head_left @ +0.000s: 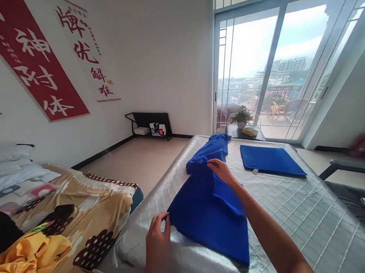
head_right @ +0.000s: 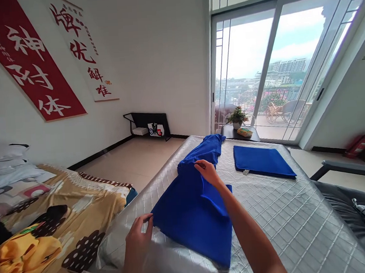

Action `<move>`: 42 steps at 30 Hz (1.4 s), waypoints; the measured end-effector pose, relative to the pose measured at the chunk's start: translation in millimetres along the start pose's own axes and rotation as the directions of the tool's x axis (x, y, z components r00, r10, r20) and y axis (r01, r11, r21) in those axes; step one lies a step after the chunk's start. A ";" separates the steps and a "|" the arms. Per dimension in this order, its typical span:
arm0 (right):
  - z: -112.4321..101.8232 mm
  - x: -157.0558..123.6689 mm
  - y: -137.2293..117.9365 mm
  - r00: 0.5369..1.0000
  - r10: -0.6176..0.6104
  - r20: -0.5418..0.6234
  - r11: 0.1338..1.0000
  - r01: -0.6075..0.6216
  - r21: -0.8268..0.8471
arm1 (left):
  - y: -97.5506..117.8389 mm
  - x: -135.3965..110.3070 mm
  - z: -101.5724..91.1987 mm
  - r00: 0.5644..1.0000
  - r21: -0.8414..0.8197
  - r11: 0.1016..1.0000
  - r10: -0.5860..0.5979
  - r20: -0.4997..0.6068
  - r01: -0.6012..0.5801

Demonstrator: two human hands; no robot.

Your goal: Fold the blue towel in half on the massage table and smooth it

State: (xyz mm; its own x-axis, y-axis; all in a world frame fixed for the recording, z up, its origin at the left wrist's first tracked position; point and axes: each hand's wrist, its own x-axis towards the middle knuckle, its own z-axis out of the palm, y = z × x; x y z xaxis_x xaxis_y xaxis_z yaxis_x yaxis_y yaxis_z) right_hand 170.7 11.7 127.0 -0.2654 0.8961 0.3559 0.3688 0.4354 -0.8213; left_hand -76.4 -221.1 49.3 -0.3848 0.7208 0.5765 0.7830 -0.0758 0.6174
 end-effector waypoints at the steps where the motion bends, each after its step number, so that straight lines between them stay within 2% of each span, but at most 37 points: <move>1: -24.3 -12.3 -9.6 0.998 -0.026 -0.052 0.997 0.029 0.064 | 11.3 6.5 -3.9 0.999 0.001 0.999 0.041 -0.034 -0.041; 3: -72.4 -41.5 -32.1 0.985 -0.069 -0.155 0.984 0.093 0.152 | 38.7 20.1 -13.4 0.984 0.005 0.990 0.138 -0.114 -0.138; 5: -115.8 -75.2 -56.4 0.969 -0.090 -0.232 0.977 0.131 0.170 | 71.0 32.1 -25.5 0.952 0.001 0.974 0.222 -0.211 -0.227; 8: -166.8 -128.1 -88.4 0.935 -0.098 -0.340 0.976 0.157 0.152 | 122.5 44.7 -45.6 0.890 -0.021 0.950 0.285 -0.357 -0.313; 11: -202.4 -176.3 -108.1 0.901 -0.098 -0.424 0.981 0.160 0.114 | 168.2 52.3 -61.2 0.853 -0.032 0.933 0.314 -0.416 -0.359; 15: -233.4 -226.1 -116.7 0.909 -0.076 -0.411 0.993 0.105 0.050 | 211.4 58.0 -67.2 0.838 -0.089 0.898 0.362 -0.408 -0.431; 19: -247.5 -259.5 -109.3 0.899 -0.087 -0.429 0.996 0.085 -0.025 | 233.5 57.8 -61.2 0.810 -0.129 0.848 0.431 -0.398 -0.514; 25: -248.1 -295.3 -94.4 0.784 -0.086 -0.614 0.996 0.069 -0.052 | 240.9 53.7 -45.7 0.843 -0.126 0.849 0.470 -0.262 -0.513; 29: -251.1 -320.4 -104.6 0.702 -0.186 -0.687 0.976 0.051 -0.212 | 239.8 49.9 -38.7 0.836 -0.121 0.835 0.509 -0.205 -0.538; 32: -256.2 -340.7 -118.1 0.667 -0.279 -0.691 0.936 0.027 -0.352 | 239.7 44.5 -38.7 0.832 -0.157 0.820 0.524 -0.181 -0.550; 35: -260.7 -357.2 -129.9 0.642 -0.322 -0.695 0.903 -0.013 -0.430 | 241.0 40.4 -40.6 0.832 -0.246 0.795 0.532 -0.157 -0.555; 38: -262.6 -364.3 -136.1 0.614 -0.335 -0.715 0.874 -0.081 -0.479 | 241.9 41.6 -40.1 0.835 -0.343 0.767 0.537 -0.119 -0.542; 42: -258.0 -362.6 -135.2 0.576 -0.345 -0.741 0.858 -0.125 -0.497 | 240.5 48.1 -41.3 0.833 -0.377 0.757 0.548 -0.079 -0.534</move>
State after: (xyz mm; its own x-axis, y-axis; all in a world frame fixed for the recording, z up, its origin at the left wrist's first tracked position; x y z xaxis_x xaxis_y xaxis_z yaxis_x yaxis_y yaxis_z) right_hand 446.9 -349.7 224.1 0.3797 0.4302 0.8190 0.7929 0.3048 -0.5277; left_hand 73.2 -233.1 247.6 0.0697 0.5040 0.8609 0.6140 -0.7018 0.3612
